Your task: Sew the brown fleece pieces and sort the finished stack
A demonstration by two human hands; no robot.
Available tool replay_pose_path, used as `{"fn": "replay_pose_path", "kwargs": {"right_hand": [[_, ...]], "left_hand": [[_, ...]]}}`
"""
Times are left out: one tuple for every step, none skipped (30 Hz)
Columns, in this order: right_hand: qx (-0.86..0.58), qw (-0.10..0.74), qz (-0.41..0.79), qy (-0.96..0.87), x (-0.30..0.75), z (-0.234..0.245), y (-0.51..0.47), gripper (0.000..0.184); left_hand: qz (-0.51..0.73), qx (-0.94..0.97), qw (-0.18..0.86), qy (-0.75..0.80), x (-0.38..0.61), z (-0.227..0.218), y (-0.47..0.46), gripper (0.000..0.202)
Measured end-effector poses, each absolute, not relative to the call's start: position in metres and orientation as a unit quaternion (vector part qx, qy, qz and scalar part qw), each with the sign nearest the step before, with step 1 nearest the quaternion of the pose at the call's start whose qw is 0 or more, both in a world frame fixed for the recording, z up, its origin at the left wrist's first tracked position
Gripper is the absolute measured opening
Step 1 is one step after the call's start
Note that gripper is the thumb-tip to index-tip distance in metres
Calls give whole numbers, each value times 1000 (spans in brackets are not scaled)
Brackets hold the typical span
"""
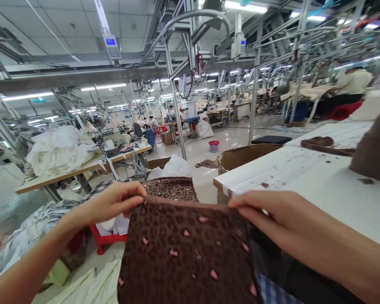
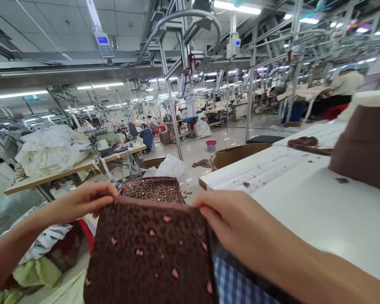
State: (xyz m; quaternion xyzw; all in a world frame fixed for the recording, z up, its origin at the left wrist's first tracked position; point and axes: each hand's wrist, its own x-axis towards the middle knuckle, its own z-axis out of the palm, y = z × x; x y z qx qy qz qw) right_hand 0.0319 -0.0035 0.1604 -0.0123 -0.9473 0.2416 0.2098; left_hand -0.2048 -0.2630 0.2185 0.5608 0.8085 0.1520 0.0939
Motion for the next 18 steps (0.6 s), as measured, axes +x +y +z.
{"fn": "replay_pose_path", "kwargs": {"right_hand": [[-22,207,238,-949,1,166,0,29],[-27,186,234,-954,-31,167,4,22],[-37,170,229,-958,-61,163,9,14],[-52,164,223,-960,-90,156,13,16],[-68,158,215,-961,-115,145,17,19],[-85,154,209,-962,-138,133,21,21],[-99,150,204,-962,-156,121,25,22],[-110,145,202,-962,-171,109,28,22],[-117,140,201,-962,-182,98,32,23],[-122,136,201,-962,-189,88,36,23],[-125,134,203,-962,-195,79,40,23],[-128,135,204,-961,-198,72,44,22],[-132,140,207,-959,-201,67,47,22],[-137,151,209,-956,-203,64,50,22],[-144,168,212,-952,-204,61,51,22],[-151,191,216,-946,-206,60,51,23],[-156,218,220,-938,-207,58,49,24],[-157,247,227,-929,-206,57,44,25]], "left_hand": [[142,546,66,823,-224,216,-260,32],[136,532,39,835,-241,211,-255,29],[132,515,7,847,-255,203,-249,26],[130,495,-30,858,-264,191,-242,23],[130,475,-70,867,-270,177,-235,26],[129,461,-108,871,-270,161,-227,34],[126,455,-136,871,-267,143,-218,41],[119,461,-150,867,-261,125,-209,44],[108,477,-152,859,-254,108,-199,45],[94,498,-147,849,-248,93,-189,46],[82,516,-145,841,-243,80,-180,48],[71,526,-144,835,-241,70,-171,52],[61,533,-142,832,-243,62,-162,55],[53,536,-141,831,-247,56,-155,57],[45,534,-139,833,-253,51,-148,58],[38,531,-136,836,-260,47,-142,58],[31,525,-134,840,-268,43,-137,57],[25,519,-131,844,-274,40,-133,57]]}}
